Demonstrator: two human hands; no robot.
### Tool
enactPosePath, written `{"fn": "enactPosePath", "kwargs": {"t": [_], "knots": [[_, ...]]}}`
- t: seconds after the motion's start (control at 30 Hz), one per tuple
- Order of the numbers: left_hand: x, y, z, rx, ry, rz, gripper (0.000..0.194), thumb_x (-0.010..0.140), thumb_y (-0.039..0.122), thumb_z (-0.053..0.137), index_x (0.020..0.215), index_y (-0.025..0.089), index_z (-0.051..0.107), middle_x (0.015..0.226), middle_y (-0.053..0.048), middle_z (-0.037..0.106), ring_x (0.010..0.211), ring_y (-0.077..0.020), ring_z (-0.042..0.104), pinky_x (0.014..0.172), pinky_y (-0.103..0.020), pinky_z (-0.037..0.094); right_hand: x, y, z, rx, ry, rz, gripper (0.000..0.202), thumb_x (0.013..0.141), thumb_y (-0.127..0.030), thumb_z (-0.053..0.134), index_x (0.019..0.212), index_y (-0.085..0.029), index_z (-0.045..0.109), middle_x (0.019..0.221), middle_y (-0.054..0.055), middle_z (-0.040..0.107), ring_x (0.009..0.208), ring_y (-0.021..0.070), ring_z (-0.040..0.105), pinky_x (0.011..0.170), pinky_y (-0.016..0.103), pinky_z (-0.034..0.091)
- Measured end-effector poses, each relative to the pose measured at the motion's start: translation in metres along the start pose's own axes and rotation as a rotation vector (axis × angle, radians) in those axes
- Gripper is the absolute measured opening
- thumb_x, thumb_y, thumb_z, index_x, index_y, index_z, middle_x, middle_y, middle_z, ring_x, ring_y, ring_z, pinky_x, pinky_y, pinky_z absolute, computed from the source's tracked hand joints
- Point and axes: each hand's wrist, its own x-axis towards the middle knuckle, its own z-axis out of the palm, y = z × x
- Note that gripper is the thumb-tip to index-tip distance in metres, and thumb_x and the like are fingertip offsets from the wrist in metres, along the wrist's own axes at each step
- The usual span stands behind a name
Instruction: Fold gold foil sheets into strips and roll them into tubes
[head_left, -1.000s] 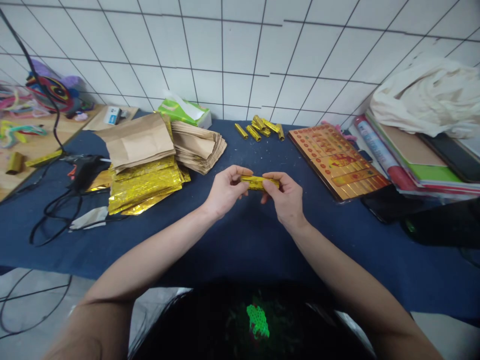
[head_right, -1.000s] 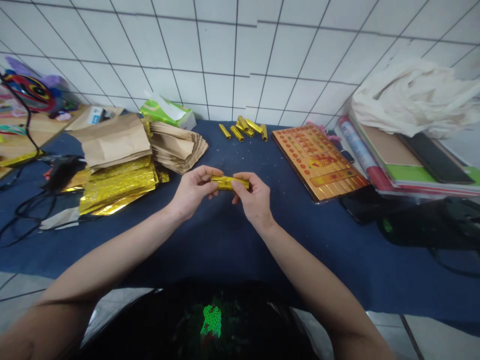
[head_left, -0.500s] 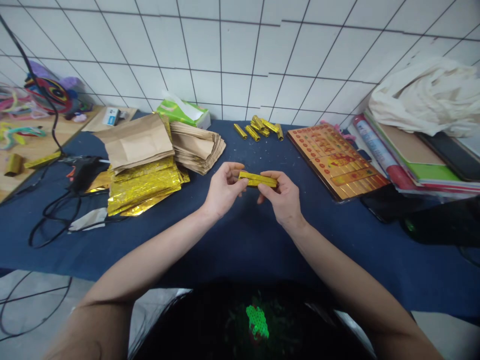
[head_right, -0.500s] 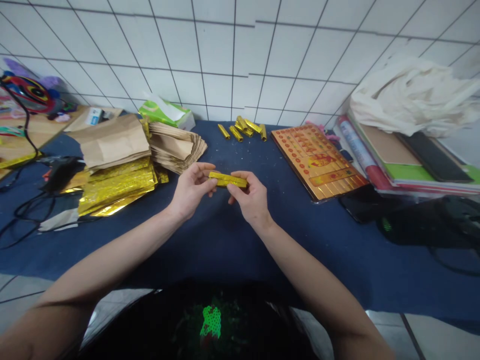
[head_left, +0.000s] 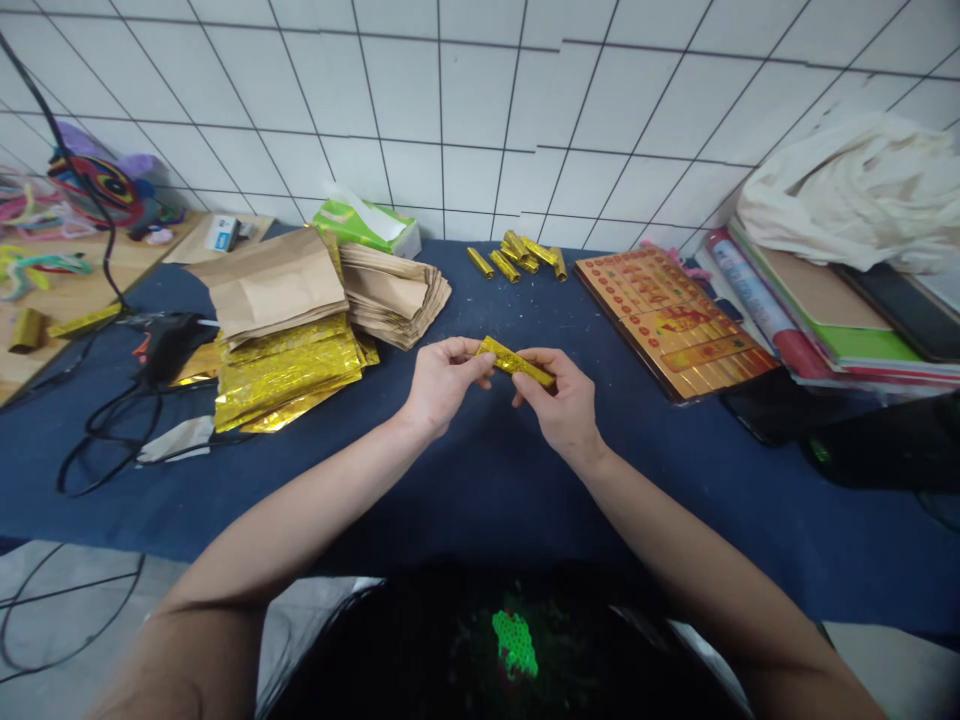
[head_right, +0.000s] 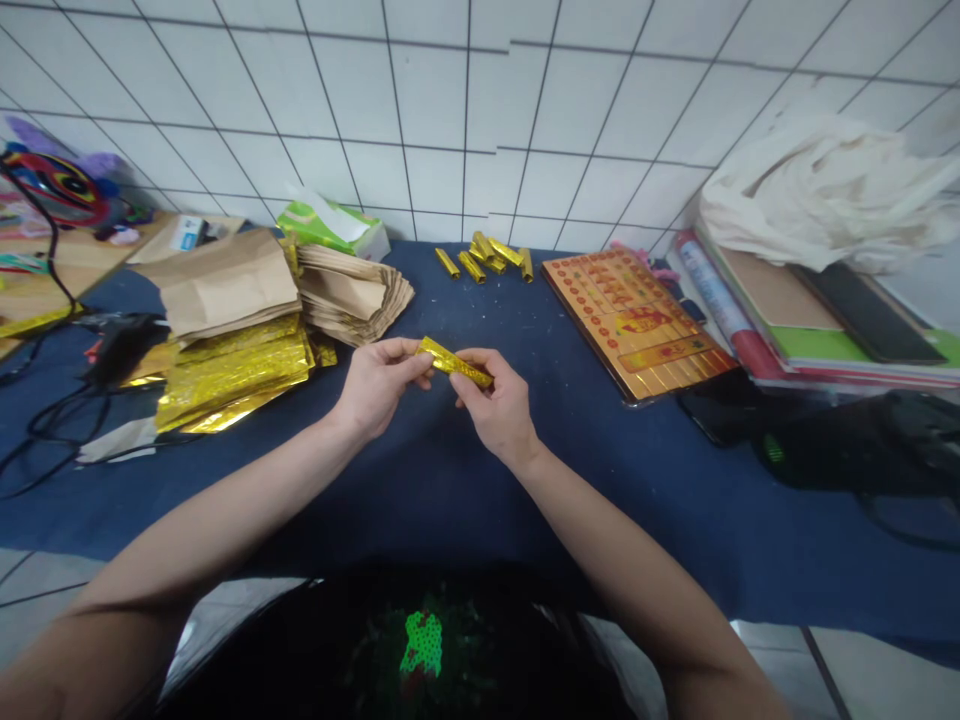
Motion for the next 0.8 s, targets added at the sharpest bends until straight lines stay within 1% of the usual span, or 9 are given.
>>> {"fn": "enactPosePath", "kwargs": {"t": [0.2,0.3,0.37,0.5,0.6,0.7,0.8], "knots": [[-0.0011,0.0,0.0008,0.06,-0.009,0.027,0.009,0.06,0.017,0.067,0.062,0.01,0.062,0.05,0.002,0.059,0.042,-0.0056,0.051,0.044,-0.018,0.045,-0.0006,0.0021,-0.0018,-0.113,0.008,-0.007,0.019,0.077,-0.031,0.059,0.093,-0.021,0.061,0.082,0.0,0.063,0.056,0.0092,0.057,0.056,0.027,0.051],[-0.0019,0.0009,0.0014,0.085,-0.02,0.011,0.008,0.062,0.017,0.065,0.063,0.01,0.061,0.051,0.002,0.059,0.044,-0.0068,0.053,0.045,-0.019,0.048,-0.0015,0.0033,-0.003,-0.209,-0.02,-0.069,0.02,0.08,-0.032,0.056,0.095,-0.022,0.063,0.084,0.002,0.063,0.064,0.0124,0.059,0.059,0.029,0.051],[-0.0025,0.0017,0.0016,0.064,-0.042,-0.013,0.008,0.065,0.017,0.062,0.067,0.01,0.062,0.053,0.001,0.06,0.048,-0.0083,0.056,0.048,-0.02,0.05,-0.0015,0.0032,-0.0038,-0.251,-0.046,-0.105,0.022,0.082,-0.032,0.054,0.098,-0.022,0.063,0.086,0.003,0.062,0.069,0.0138,0.059,0.06,0.029,0.052],[-0.0024,0.0022,0.0007,0.055,-0.091,-0.04,0.009,0.07,0.016,0.056,0.071,0.009,0.063,0.056,-0.001,0.062,0.051,-0.0093,0.059,0.051,-0.021,0.052,-0.0006,0.0011,-0.0047,-0.321,-0.049,-0.165,0.023,0.084,-0.031,0.051,0.1,-0.022,0.064,0.084,0.004,0.062,0.07,0.0146,0.06,0.062,0.03,0.051],[-0.0006,0.001,-0.0004,0.126,-0.085,-0.022,0.007,0.071,0.013,0.055,0.068,0.009,0.06,0.054,-0.001,0.061,0.049,-0.0094,0.06,0.05,-0.02,0.052,-0.001,0.0008,-0.0045,-0.4,-0.072,-0.261,0.024,0.086,-0.028,0.049,0.102,-0.022,0.064,0.085,0.004,0.063,0.07,0.0144,0.06,0.066,0.03,0.051],[0.0012,-0.0007,-0.0013,0.175,-0.067,-0.002,0.007,0.07,0.011,0.055,0.063,0.012,0.054,0.051,0.001,0.06,0.047,-0.0107,0.061,0.048,-0.021,0.052,-0.002,0.0033,-0.0041,-0.471,-0.086,-0.358,0.025,0.086,-0.026,0.047,0.105,-0.022,0.064,0.087,0.005,0.063,0.074,0.0149,0.06,0.07,0.03,0.05],[0.0022,-0.0024,-0.0026,0.227,-0.059,-0.012,0.009,0.07,0.011,0.054,0.062,0.014,0.05,0.047,0.002,0.059,0.043,-0.0109,0.059,0.044,-0.021,0.051,-0.0023,0.0064,-0.004,-0.506,-0.101,-0.382,0.027,0.087,-0.026,0.047,0.106,-0.021,0.064,0.088,0.006,0.063,0.076,0.0152,0.06,0.072,0.03,0.05]]}}
